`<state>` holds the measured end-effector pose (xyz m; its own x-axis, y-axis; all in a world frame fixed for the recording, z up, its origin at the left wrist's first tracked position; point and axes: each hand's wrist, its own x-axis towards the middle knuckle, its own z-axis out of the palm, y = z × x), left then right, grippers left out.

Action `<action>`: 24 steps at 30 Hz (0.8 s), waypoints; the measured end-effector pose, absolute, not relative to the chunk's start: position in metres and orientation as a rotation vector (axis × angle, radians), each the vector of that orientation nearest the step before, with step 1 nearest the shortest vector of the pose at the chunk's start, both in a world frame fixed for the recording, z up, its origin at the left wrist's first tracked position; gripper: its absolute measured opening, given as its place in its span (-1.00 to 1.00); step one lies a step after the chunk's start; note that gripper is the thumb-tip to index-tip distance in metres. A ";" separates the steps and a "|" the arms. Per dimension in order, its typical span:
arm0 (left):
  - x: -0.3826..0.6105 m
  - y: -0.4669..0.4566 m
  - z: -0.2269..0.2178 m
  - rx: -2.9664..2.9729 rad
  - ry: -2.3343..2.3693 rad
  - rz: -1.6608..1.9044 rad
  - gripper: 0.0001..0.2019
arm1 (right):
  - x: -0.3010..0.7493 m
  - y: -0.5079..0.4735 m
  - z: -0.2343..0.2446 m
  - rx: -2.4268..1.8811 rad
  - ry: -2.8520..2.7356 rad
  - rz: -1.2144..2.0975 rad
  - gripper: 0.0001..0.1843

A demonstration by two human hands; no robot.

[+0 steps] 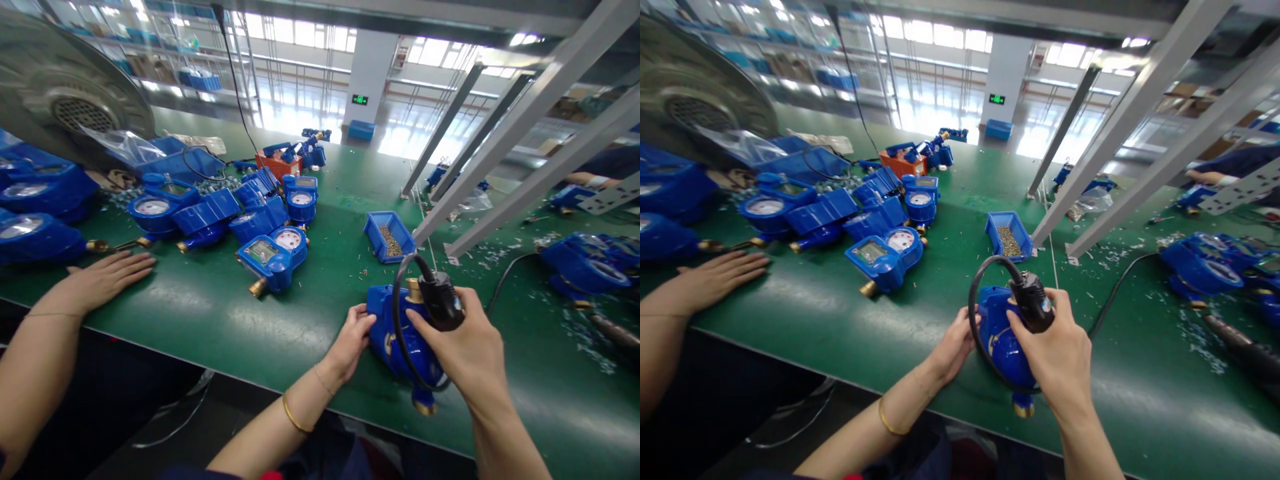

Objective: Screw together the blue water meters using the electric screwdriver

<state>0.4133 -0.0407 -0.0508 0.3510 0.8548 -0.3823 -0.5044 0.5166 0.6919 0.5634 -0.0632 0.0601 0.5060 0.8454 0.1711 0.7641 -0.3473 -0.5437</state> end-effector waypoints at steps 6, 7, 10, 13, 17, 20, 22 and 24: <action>0.406 0.011 -0.043 1.079 0.989 0.941 -0.29 | 0.567 -0.069 0.062 -2.155 -1.242 0.216 -0.34; 0.406 0.019 -0.041 1.144 0.947 0.904 -0.37 | 0.567 -0.067 0.062 -2.180 -1.228 0.220 -0.34; 0.406 0.029 -0.039 1.210 0.872 0.803 -0.52 | 0.567 -0.060 0.061 -2.296 -1.198 0.212 -0.36; 0.406 0.027 -0.041 1.197 0.875 0.776 -0.50 | 0.568 -0.054 0.059 -2.376 -1.214 0.209 -0.40; 0.405 0.023 -0.045 1.157 0.899 0.770 -0.52 | 0.569 -0.051 0.055 -2.427 -1.230 0.144 -0.39; 0.404 0.025 -0.045 1.141 0.898 0.774 -0.54 | 0.571 -0.051 0.053 -2.445 -1.217 0.111 -0.40; 0.402 0.025 -0.043 1.144 0.887 0.770 -0.52 | 0.575 -0.055 0.055 -2.422 -1.242 0.104 -0.43; 0.400 0.024 -0.042 1.153 0.879 0.752 -0.47 | 0.584 -0.064 0.063 -2.338 -1.252 0.034 -0.43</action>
